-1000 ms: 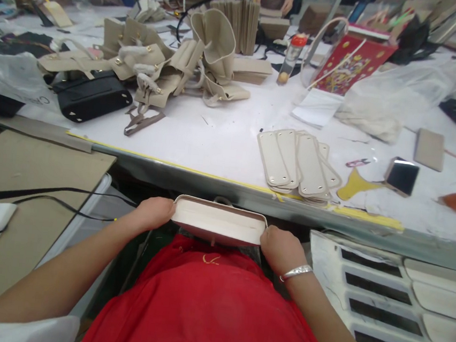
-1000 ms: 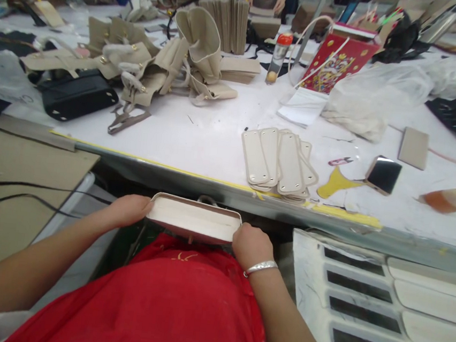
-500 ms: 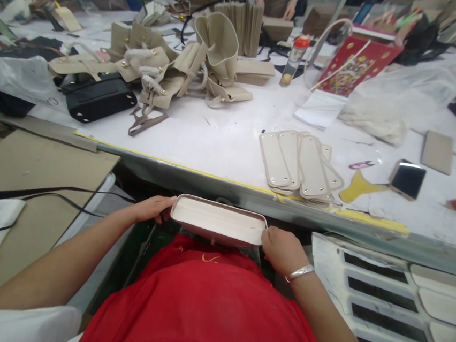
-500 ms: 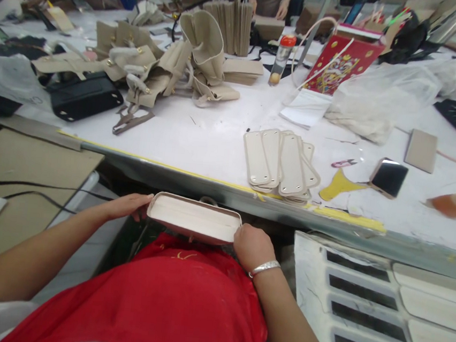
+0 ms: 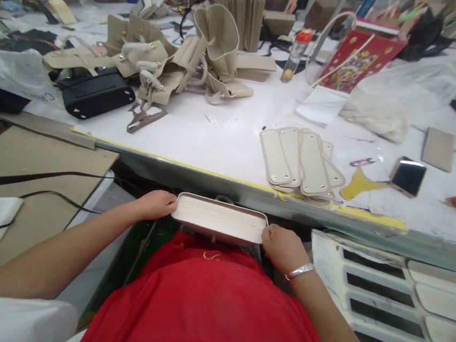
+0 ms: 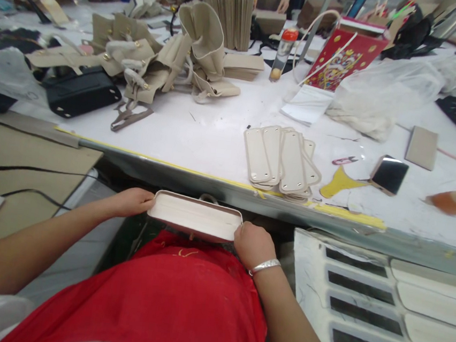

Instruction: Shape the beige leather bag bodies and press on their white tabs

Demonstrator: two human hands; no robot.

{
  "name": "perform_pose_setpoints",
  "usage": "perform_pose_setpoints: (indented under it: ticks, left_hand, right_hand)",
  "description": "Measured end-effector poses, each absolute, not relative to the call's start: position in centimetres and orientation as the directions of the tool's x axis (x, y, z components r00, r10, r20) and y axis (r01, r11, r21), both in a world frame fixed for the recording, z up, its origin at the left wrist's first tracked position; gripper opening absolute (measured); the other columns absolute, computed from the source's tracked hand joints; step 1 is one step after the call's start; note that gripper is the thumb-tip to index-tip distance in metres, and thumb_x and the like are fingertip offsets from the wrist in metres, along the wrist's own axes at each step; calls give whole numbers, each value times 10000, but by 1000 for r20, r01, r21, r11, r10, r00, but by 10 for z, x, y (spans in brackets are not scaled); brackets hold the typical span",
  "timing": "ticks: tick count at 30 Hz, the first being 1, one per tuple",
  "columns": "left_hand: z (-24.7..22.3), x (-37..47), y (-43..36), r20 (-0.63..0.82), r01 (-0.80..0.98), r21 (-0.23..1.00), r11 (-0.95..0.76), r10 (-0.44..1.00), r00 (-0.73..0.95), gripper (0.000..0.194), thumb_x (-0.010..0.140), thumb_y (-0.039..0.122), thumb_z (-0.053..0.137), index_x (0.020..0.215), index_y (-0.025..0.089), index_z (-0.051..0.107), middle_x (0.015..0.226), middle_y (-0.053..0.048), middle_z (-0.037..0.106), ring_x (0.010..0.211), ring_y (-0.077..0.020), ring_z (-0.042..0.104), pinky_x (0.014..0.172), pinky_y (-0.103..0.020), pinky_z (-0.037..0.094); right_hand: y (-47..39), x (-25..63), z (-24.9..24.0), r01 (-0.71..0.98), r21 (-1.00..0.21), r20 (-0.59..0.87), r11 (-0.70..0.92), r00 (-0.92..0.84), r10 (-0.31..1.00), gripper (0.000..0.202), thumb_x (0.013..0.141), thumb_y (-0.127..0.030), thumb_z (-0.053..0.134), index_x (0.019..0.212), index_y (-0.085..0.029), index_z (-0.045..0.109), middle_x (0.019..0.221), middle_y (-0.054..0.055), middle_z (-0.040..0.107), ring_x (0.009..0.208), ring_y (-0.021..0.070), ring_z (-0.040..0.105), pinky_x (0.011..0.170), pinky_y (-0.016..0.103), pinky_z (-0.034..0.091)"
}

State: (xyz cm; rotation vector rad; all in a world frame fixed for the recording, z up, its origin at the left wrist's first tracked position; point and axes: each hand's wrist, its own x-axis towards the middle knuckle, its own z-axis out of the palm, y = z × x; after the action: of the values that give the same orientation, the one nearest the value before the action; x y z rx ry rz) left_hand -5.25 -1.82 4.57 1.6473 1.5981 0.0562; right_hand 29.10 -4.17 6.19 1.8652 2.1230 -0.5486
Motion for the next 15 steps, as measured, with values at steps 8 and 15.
perform_pose_setpoints:
  ticks: [8,15]
  left_hand:
    - [28,-66,-32,-590,515,753,409,766,255,485,794,604,319,730,163,510,626,-29,531,544,-144,498,463,-249,373]
    - [5,-67,-30,-591,326,798,507,764,260,461,718,609,542,631,166,452,520,38,458,428,-73,400,419,-203,292]
  right_hand:
    - [-39,291,61,988,-108,-437,109,-145,888,383,887,-250,288,795,-114,633,780,160,679,775,289,660,644,333,419]
    - [-35,288,64,991,-61,-477,120,-135,869,375,899,-245,284,795,-117,621,787,148,678,766,265,656,618,309,372]
